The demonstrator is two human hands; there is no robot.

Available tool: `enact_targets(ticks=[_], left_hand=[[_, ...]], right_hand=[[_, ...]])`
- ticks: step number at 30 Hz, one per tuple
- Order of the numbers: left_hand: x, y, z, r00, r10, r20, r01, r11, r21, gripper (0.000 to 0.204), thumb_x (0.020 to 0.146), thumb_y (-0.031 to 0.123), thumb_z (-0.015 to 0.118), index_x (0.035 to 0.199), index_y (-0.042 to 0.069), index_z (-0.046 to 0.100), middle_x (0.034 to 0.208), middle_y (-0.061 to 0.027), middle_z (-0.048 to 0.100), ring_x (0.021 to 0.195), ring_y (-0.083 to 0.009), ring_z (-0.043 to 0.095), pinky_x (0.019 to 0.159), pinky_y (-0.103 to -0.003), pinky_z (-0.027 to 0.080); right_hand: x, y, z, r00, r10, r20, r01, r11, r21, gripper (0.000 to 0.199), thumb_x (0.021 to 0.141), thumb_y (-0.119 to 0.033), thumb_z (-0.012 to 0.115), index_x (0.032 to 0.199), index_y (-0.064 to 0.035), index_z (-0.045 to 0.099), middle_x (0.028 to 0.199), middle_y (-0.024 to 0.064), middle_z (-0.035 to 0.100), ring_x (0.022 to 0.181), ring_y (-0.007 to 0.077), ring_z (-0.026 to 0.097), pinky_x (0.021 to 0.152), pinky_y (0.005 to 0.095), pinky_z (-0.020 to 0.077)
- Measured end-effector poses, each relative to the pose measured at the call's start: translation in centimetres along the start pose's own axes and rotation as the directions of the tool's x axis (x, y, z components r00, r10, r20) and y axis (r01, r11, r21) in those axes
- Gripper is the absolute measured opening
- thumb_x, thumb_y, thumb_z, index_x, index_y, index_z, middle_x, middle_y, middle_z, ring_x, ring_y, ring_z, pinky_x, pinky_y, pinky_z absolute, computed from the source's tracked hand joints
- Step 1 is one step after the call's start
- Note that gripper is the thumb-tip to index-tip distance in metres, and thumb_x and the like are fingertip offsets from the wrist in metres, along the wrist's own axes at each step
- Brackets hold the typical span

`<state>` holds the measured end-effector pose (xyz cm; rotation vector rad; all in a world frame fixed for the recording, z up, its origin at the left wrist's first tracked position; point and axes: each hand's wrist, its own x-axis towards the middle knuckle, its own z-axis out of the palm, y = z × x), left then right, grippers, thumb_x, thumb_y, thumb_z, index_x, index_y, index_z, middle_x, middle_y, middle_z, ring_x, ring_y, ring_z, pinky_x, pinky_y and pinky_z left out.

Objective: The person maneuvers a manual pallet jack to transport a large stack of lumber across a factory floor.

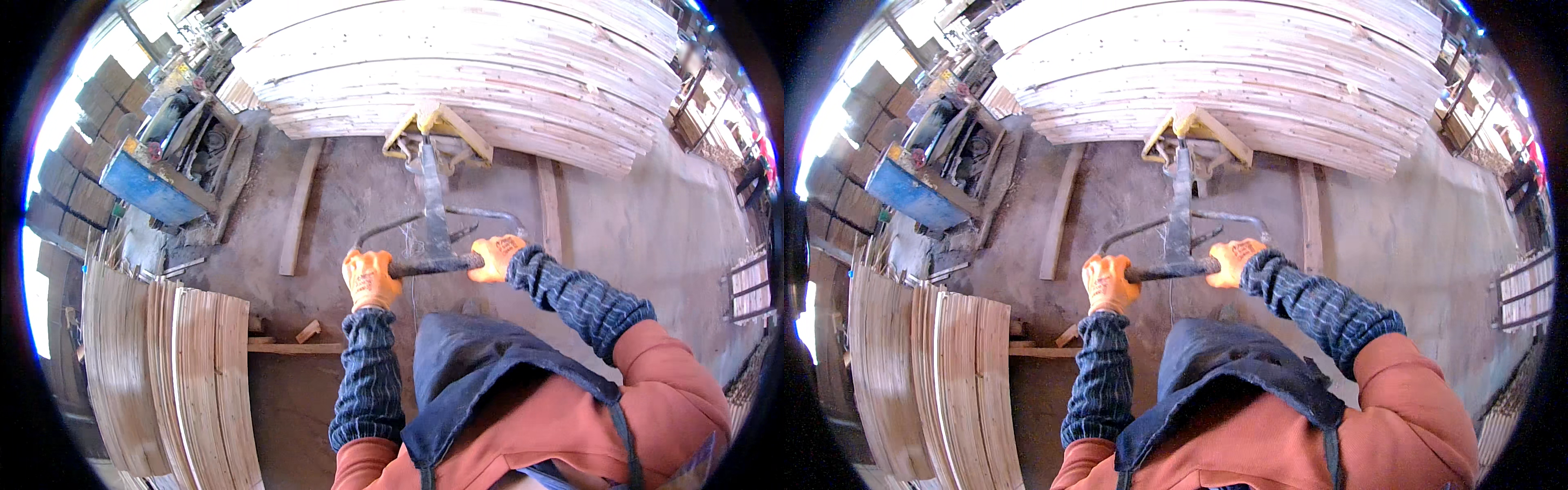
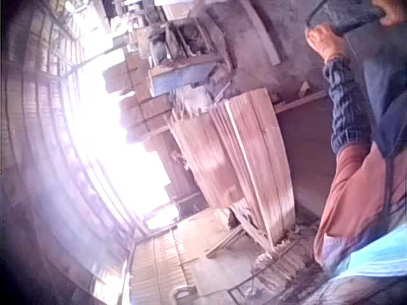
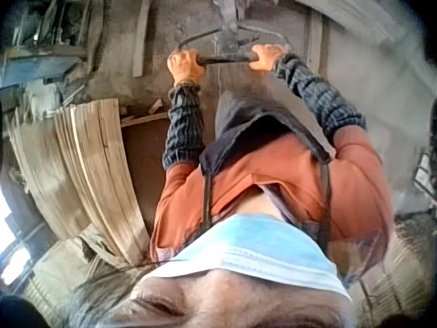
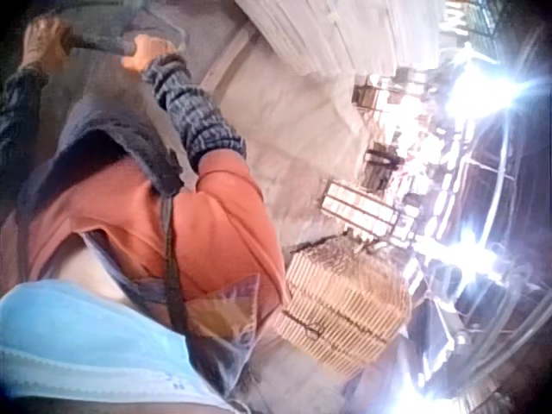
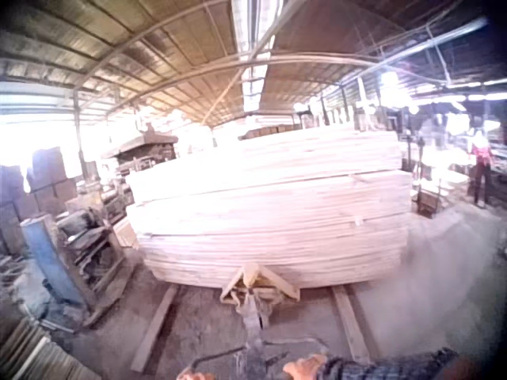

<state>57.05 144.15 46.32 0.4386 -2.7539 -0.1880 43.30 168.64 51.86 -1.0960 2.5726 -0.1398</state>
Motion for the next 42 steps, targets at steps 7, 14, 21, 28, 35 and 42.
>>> enact_targets(ticks=[7,14,21,28,35,42], left_hand=[[-4.5,8.0,-2.4,0.996,-0.041,0.079,0.036,0.998,0.058,0.027,0.065,0.033,0.082,0.081,0.013,0.074,0.087,-0.0103,0.073,0.094,-0.031,0.066,0.089,-0.04,0.047],[-5.2,14.9,-3.9,0.964,-0.188,0.186,0.177,0.981,0.076,0.028,0.063,0.03,0.083,0.085,0.014,0.077,0.087,-0.009,0.074,0.094,-0.0308,0.066,0.093,-0.041,0.044],[-9.5,26.1,-3.4,0.953,-0.284,0.109,0.28,0.959,0.044,0.028,0.06,0.03,0.083,0.082,0.014,0.076,0.083,-0.0088,0.073,0.094,-0.0303,0.065,0.097,-0.041,0.042],[-11.5,36.8,-5.4,0.932,-0.362,-0.01,0.362,0.931,0.052,0.017,0.059,0.023,0.079,0.073,0.014,0.074,0.076,-0.0098,0.072,0.079,-0.0292,0.068,0.092,-0.041,0.045],[-12.0,43.5,-7.4,0.92,-0.391,-0.002,0.391,0.92,0.03,0.015,0.06,0.023,0.079,0.071,0.015,0.072,0.074,-0.0097,0.07,0.08,-0.0294,0.068,0.09,-0.042,0.045],[-11.9,47.9,-8.2,0.92,-0.392,0.017,0.392,0.92,0.009,0.015,0.067,0.026,0.076,0.073,0.014,0.072,0.077,-0.0107,0.071,0.085,-0.0327,0.067,0.089,-0.044,0.045]], right_hand=[[-6.7,4.5,-1.3,0.997,-0.071,0.0,0.071,0.997,-0.032,0.044,0.076,-0.048,0.067,0.1,-0.011,0.07,0.095,0.0176,0.073,0.092,0.0368,0.071,0.082,0.0459,0.0549],[-9.5,9.4,-2.1,0.989,-0.133,0.06,0.135,0.991,-0.023,0.044,0.078,-0.048,0.066,0.103,-0.0126,0.07,0.097,0.0172,0.073,0.092,0.0351,0.071,0.082,0.0457,0.0541],[-15.9,17.6,-3.9,0.968,-0.232,0.1,0.238,0.97,-0.053,0.042,0.078,-0.048,0.064,0.095,-0.0103,0.07,0.093,0.0191,0.073,0.09,0.0365,0.071,0.081,0.0472,0.0543],[-20.6,23.6,-8.5,0.928,-0.322,0.19,0.336,0.941,-0.046,0.042,0.076,-0.048,0.065,0.096,-0.011,0.07,0.092,0.0191,0.073,0.091,0.0369,0.071,0.083,0.0463,0.0544],[-23.7,28.2,-11.0,0.901,-0.374,0.22,0.4,0.912,-0.09,0.044,0.077,-0.048,0.063,0.096,-0.0093,0.07,0.092,0.0197,0.073,0.089,0.0372,0.071,0.082,0.0458,0.0546],[-25.3,32.2,-11.9,0.912,-0.39,0.126,0.403,0.909,-0.103,0.044,0.074,-0.048,0.068,0.096,-0.0105,0.069,0.087,0.0196,0.072,0.085,0.0373,0.071,0.079,0.0468,0.055]])
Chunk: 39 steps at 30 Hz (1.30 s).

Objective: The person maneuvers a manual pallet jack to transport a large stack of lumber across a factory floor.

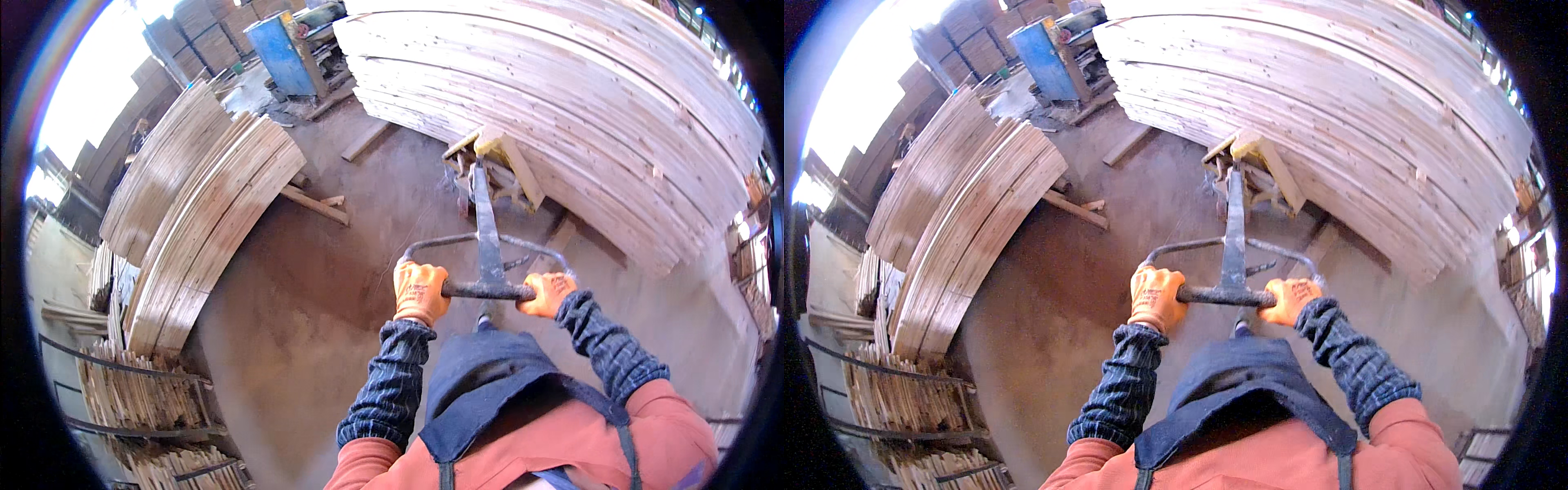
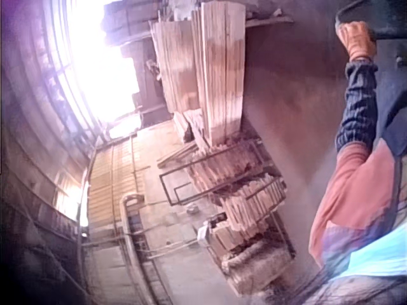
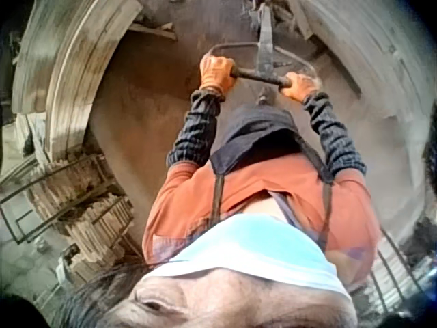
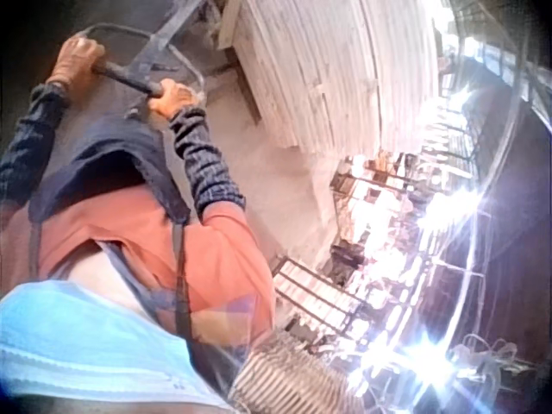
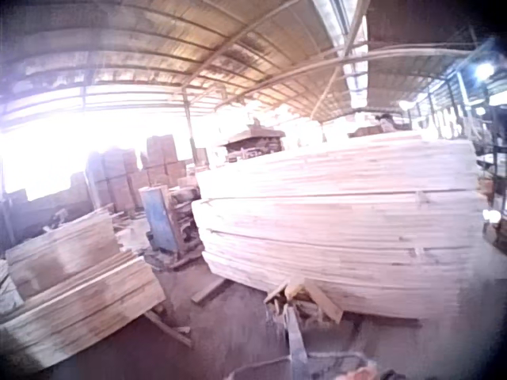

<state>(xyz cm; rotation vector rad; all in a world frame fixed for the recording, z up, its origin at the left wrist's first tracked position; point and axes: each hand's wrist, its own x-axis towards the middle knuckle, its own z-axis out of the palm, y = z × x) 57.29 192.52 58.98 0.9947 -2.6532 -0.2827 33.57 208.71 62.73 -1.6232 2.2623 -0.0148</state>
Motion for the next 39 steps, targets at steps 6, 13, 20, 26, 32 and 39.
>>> enact_targets(ticks=[6,13,20,26,32,39], left_hand=[[-0.7,1.4,-1.2,0.996,0.026,0.089,-0.026,1.0,-0.003,0.021,0.068,0.03,0.076,0.079,0.013,0.073,0.08,-0.0131,0.072,0.082,-0.0349,0.069,0.082,-0.046,0.049],[-2.6,2.1,-1.9,0.992,0.083,0.094,-0.078,0.995,-0.057,0.02,0.069,0.032,0.076,0.078,0.014,0.073,0.077,-0.0132,0.071,0.08,-0.034,0.069,0.079,-0.045,0.05],[3.9,1.8,-7.7,0.96,0.062,0.275,-0.04,0.996,-0.086,0.021,0.065,0.032,0.077,0.077,0.014,0.074,0.073,-0.0125,0.069,0.078,-0.0348,0.068,0.075,-0.047,0.049],[6.8,-1.7,-11.0,0.959,0.175,0.221,-0.17,0.984,-0.043,0.017,0.062,0.03,0.077,0.068,0.015,0.07,0.065,-0.0096,0.066,0.072,-0.0313,0.066,0.075,-0.044,0.049],[10.2,-6.1,-12.7,0.949,0.306,-0.078,-0.314,0.941,-0.126,0.015,0.062,0.025,0.078,0.067,0.015,0.068,0.057,-0.0051,0.06,0.063,-0.0262,0.062,0.065,-0.041,0.048],[15.1,-11.7,-16.1,0.847,0.456,-0.274,-0.486,0.872,-0.052,0.026,0.064,0.026,0.078,0.061,0.012,0.057,0.05,-0.005,0.053,0.051,-0.0264,0.055,0.051,-0.039,0.045]], right_hand=[[-1.6,0.9,-0.2,0.999,0.011,-0.035,-0.011,1.0,-0.001,0.042,0.073,-0.047,0.069,0.097,-0.0135,0.071,0.089,0.0172,0.073,0.086,0.0357,0.071,0.077,0.0452,0.0552],[-3.9,0.5,-1.7,0.997,-0.028,0.066,0.027,0.999,0.017,0.039,0.072,-0.046,0.068,0.09,-0.0108,0.07,0.085,0.0197,0.071,0.08,0.0372,0.07,0.073,0.047,0.0553],[-1.1,0.5,-8.2,0.972,-0.092,0.215,0.07,0.992,0.109,0.042,0.074,-0.047,0.067,0.097,-0.0116,0.071,0.086,0.0199,0.071,0.082,0.038,0.071,0.074,0.0464,0.0557],[2.1,-0.4,-11.3,0.907,-0.248,0.34,0.175,0.957,0.233,0.057,0.083,-0.058,0.065,0.111,-0.0089,0.067,0.089,0.0225,0.071,0.088,0.0382,0.07,0.08,0.0466,0.0539],[5.3,-4.3,-16.0,0.88,-0.299,0.37,0.194,0.935,0.296,0.054,0.082,-0.05,0.069,0.114,-0.0056,0.067,0.097,0.0182,0.072,0.09,0.0347,0.07,0.08,0.0407,0.0547],[10.0,-9.2,-21.3,0.798,-0.322,0.509,0.055,0.881,0.471,0.057,0.083,-0.044,0.074,0.117,0.0013,0.064,0.094,0.0163,0.072,0.08,0.0252,0.073,0.074,0.0344,0.0565]])
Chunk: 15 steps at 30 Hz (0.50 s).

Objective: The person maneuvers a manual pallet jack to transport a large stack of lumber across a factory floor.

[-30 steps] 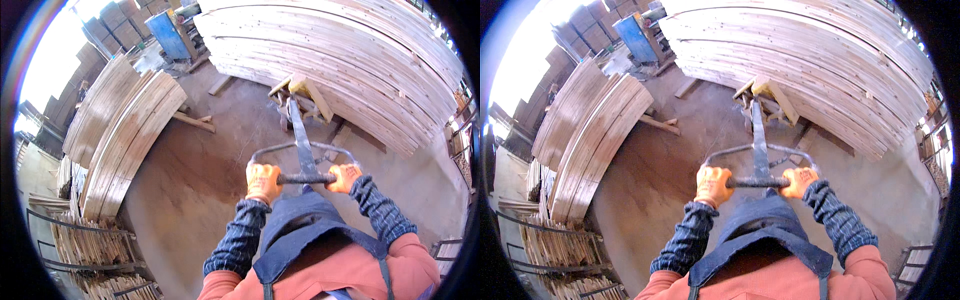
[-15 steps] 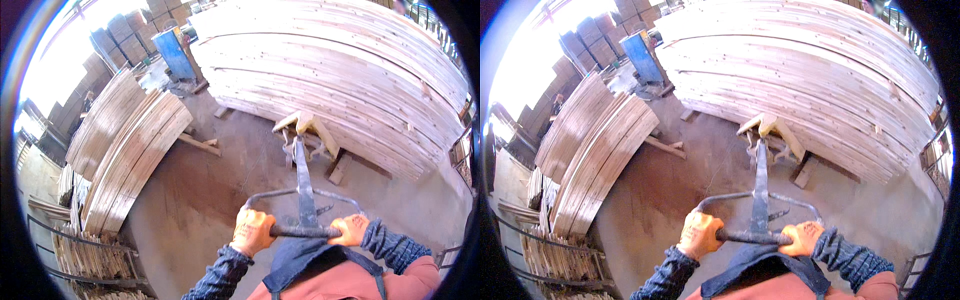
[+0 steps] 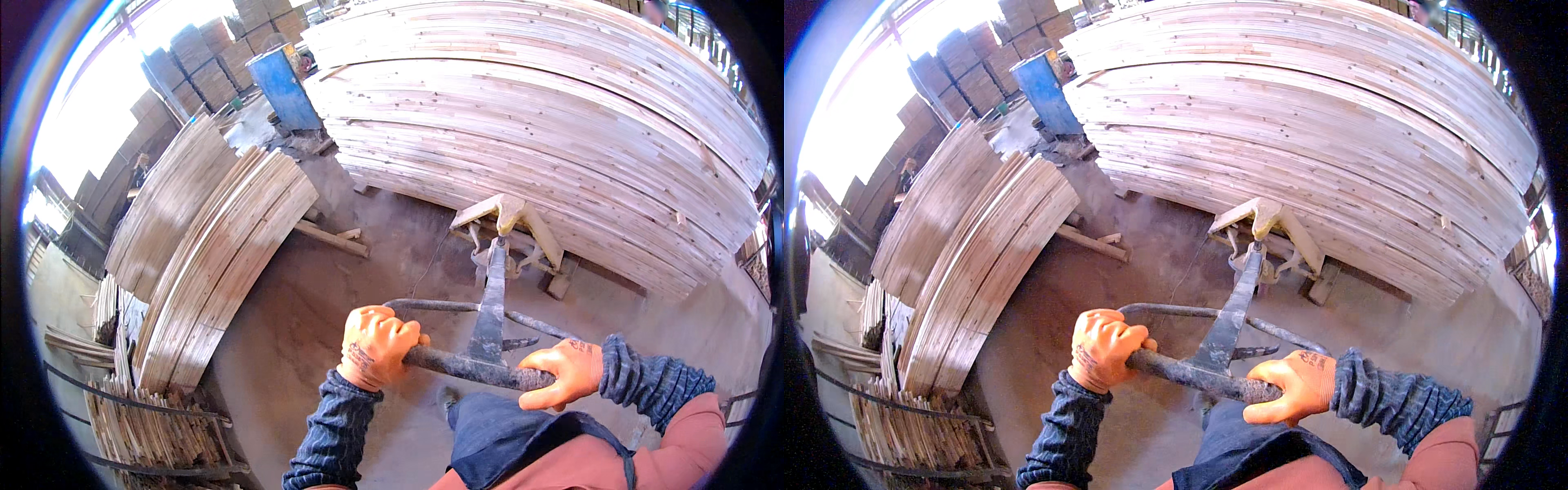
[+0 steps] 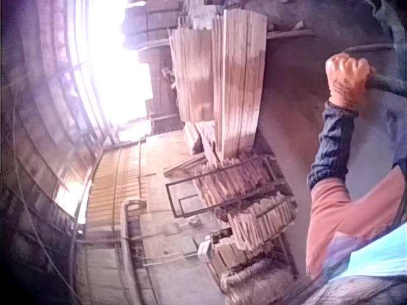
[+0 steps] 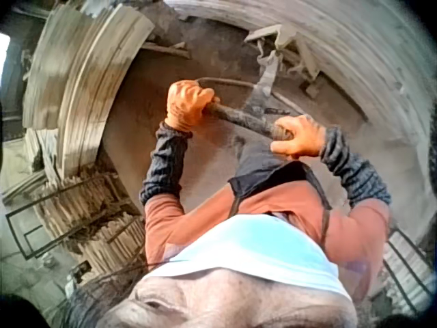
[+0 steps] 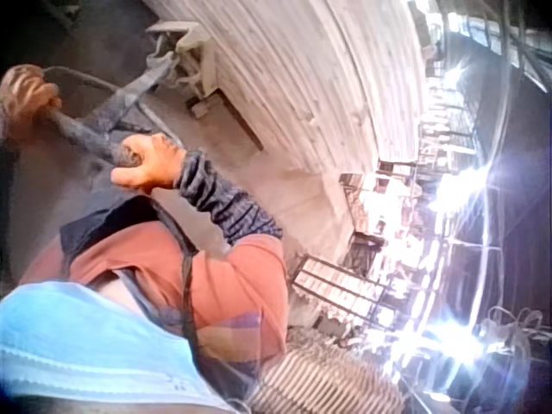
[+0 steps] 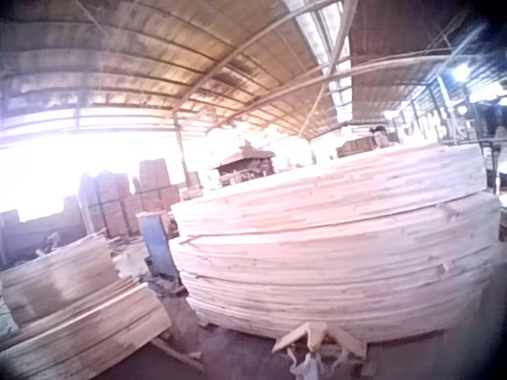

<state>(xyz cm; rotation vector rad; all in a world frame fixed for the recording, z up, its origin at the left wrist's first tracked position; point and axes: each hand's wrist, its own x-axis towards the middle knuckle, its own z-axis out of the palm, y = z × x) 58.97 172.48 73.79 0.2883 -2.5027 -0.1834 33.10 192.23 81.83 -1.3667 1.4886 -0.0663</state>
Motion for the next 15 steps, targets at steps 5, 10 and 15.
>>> enact_targets(ticks=[5,10,15], left_hand=[[-0.4,-4.5,-1.7,0.999,0.039,-0.019,-0.039,0.999,0.008,0.025,0.067,0.027,0.079,0.063,0.012,0.059,0.052,-0.0038,0.055,0.055,-0.0251,0.059,0.055,-0.038,0.048],[0.0,-8.1,-2.1,0.986,0.159,0.043,-0.161,0.987,0.025,0.027,0.072,0.031,0.077,0.064,0.012,0.06,0.053,-0.0022,0.056,0.058,-0.0228,0.063,0.059,-0.036,0.051],[1.0,-11.3,-2.6,0.95,0.289,-0.12,-0.289,0.957,0.02,0.024,0.073,0.029,0.076,0.074,0.011,0.06,0.056,-0.0021,0.055,0.062,-0.0229,0.061,0.063,-0.038,0.049]], right_hand=[[4.5,-2.4,-0.7,0.96,-0.269,-0.08,0.259,0.959,-0.116,0.055,0.082,-0.047,0.075,0.105,0.0021,0.066,0.092,0.0187,0.068,0.079,0.0315,0.068,0.072,0.0381,0.0522],[7.5,-5.2,-1.5,0.973,-0.218,-0.077,0.201,0.963,-0.177,0.052,0.081,-0.049,0.075,0.094,-0.0002,0.066,0.086,0.0199,0.065,0.08,0.0348,0.064,0.071,0.0405,0.0487],[7.9,-6.0,-2.1,0.849,-0.163,-0.503,0.265,0.954,0.139,0.025,0.084,-0.024,0.078,0.098,-0.0027,0.073,0.096,0.0116,0.074,0.089,0.0198,0.071,0.081,0.0329,0.055]])
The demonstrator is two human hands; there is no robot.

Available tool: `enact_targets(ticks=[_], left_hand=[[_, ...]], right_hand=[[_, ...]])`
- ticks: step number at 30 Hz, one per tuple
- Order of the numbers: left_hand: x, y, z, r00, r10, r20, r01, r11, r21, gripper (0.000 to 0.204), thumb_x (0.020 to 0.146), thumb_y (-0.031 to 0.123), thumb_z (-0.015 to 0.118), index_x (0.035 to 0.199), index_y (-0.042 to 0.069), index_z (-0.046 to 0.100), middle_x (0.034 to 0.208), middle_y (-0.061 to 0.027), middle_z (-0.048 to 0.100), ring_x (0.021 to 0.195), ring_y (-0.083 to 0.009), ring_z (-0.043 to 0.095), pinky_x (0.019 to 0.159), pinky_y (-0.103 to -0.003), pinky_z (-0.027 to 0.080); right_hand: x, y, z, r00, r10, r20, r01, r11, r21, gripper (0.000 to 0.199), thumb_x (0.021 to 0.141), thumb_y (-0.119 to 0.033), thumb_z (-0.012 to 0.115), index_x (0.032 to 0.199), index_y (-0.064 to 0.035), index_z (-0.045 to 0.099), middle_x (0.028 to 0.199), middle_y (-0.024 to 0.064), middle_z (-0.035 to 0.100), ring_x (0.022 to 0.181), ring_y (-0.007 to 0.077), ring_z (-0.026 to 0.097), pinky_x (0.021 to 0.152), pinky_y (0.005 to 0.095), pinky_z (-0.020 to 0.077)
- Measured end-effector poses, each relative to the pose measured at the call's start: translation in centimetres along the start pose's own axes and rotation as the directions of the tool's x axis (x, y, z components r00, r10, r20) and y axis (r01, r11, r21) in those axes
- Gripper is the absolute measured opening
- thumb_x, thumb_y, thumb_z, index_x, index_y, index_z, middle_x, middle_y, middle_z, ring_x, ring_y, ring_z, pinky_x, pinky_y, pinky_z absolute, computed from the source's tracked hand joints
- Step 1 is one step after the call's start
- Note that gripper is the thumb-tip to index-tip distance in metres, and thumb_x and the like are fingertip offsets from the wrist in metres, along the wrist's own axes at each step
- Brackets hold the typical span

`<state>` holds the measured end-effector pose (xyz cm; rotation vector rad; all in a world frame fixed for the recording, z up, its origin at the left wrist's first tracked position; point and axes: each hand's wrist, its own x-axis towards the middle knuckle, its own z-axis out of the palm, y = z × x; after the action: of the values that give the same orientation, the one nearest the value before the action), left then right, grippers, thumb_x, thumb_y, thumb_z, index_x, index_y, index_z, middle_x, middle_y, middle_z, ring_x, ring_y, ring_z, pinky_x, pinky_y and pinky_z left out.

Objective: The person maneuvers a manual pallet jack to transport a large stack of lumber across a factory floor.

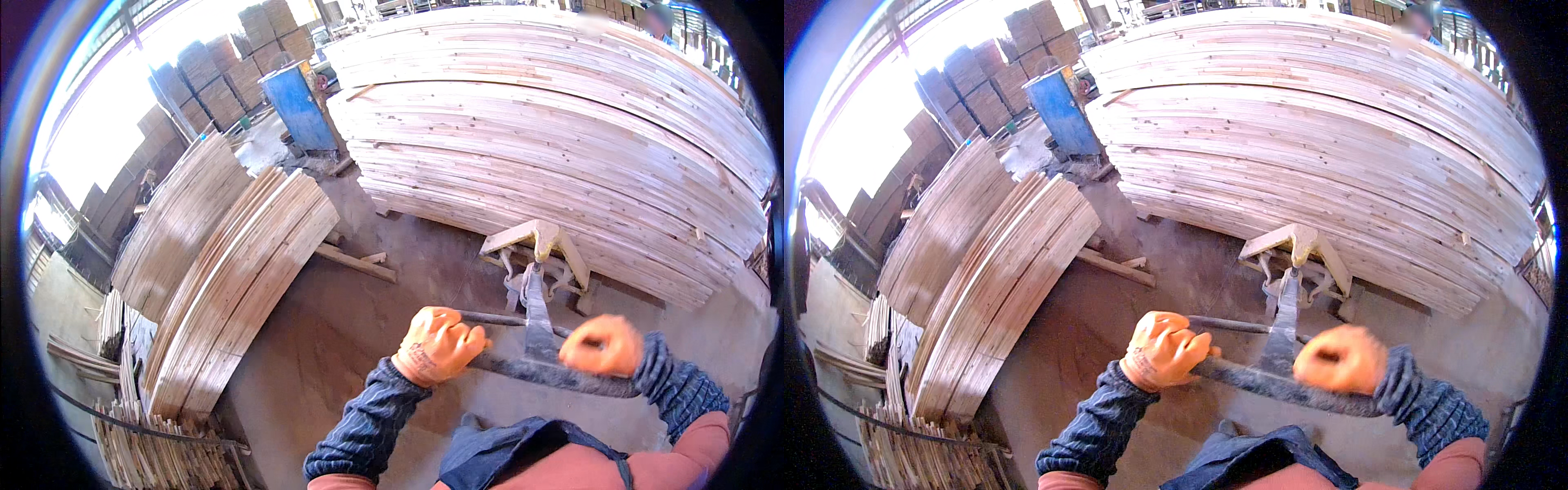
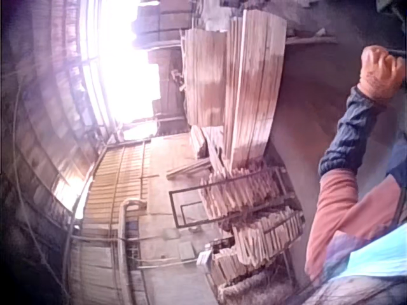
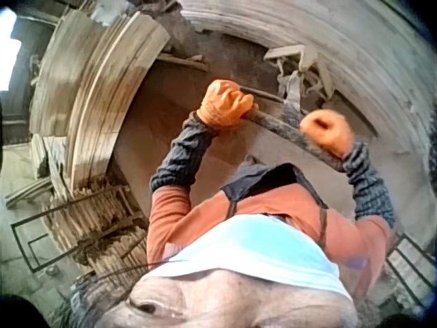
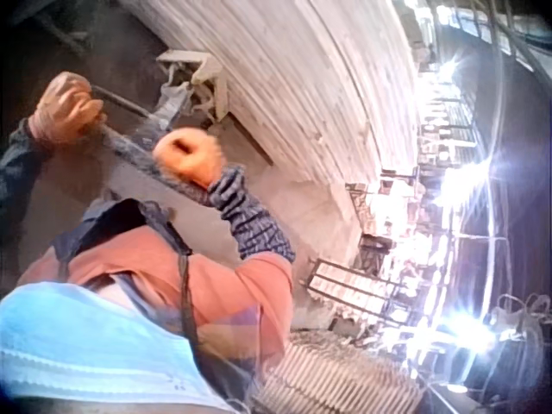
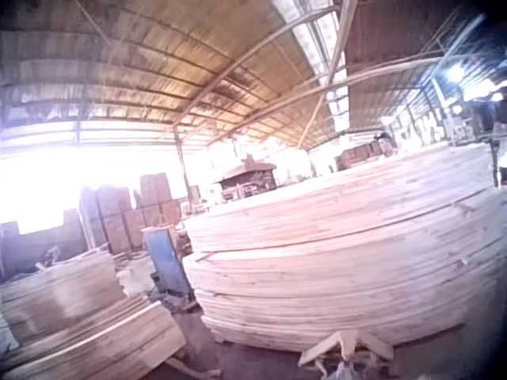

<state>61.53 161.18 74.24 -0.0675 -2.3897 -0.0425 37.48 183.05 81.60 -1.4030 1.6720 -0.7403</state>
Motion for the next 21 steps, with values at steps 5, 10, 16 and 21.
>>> enact_targets(ticks=[5,10,16,21], left_hand=[[2.1,-3.6,0.6,0.985,0.08,-0.15,-0.077,0.997,0.023,0.026,0.066,0.025,0.076,0.08,0.012,0.06,0.062,-0.0033,0.059,0.066,-0.0253,0.062,0.067,-0.042,0.046],[3.9,-5.2,0.3,0.994,0.07,-0.078,-0.074,0.996,-0.05,0.033,0.06,0.031,0.081,0.073,0.011,0.058,0.061,-0.007,0.06,0.062,-0.0309,0.063,0.06,-0.044,0.047],[4.7,-5.6,0.2,0.998,0.048,-0.031,-0.049,0.998,-0.033,0.032,0.057,0.032,0.079,0.074,0.012,0.059,0.06,-0.0076,0.06,0.063,-0.0311,0.064,0.06,-0.044,0.049],[5.7,-6.5,0.5,0.999,0.009,0.053,-0.007,1.0,-0.027,0.035,0.057,0.033,0.081,0.074,0.012,0.06,0.062,-0.0084,0.061,0.065,-0.032,0.064,0.061,-0.044,0.049]], right_hand=[[2.9,0.9,-3.2,0.984,0.163,0.071,-0.138,0.952,-0.273,0.04,0.098,-0.036,0.059,0.117,-0.0026,0.069,0.119,0.0137,0.07,0.112,0.0223,0.065,0.101,0.0346,0.0475],[4.5,1.2,-4.7,0.952,0.252,0.175,-0.179,0.919,-0.351,0.044,0.103,-0.038,0.048,0.128,-0.005,0.064,0.124,0.0124,0.067,0.115,0.0232,0.063,0.102,0.036,0.0461],[4.0,-0.8,-7.0,0.849,0.317,0.423,-0.408,0.901,0.145,0.07,0.09,-0.041,0.068,0.145,-0.005,0.045,0.129,0.0121,0.059,0.115,0.0214,0.061,0.103,0.0383,0.046],[2.9,-5.7,-5.1,0.927,0.273,0.257,-0.176,0.922,-0.344,0.092,0.078,-0.036,0.079,0.154,-0.0113,0.033,0.139,0.014,0.053,0.119,0.028,0.058,0.106,0.0392,0.0412]])
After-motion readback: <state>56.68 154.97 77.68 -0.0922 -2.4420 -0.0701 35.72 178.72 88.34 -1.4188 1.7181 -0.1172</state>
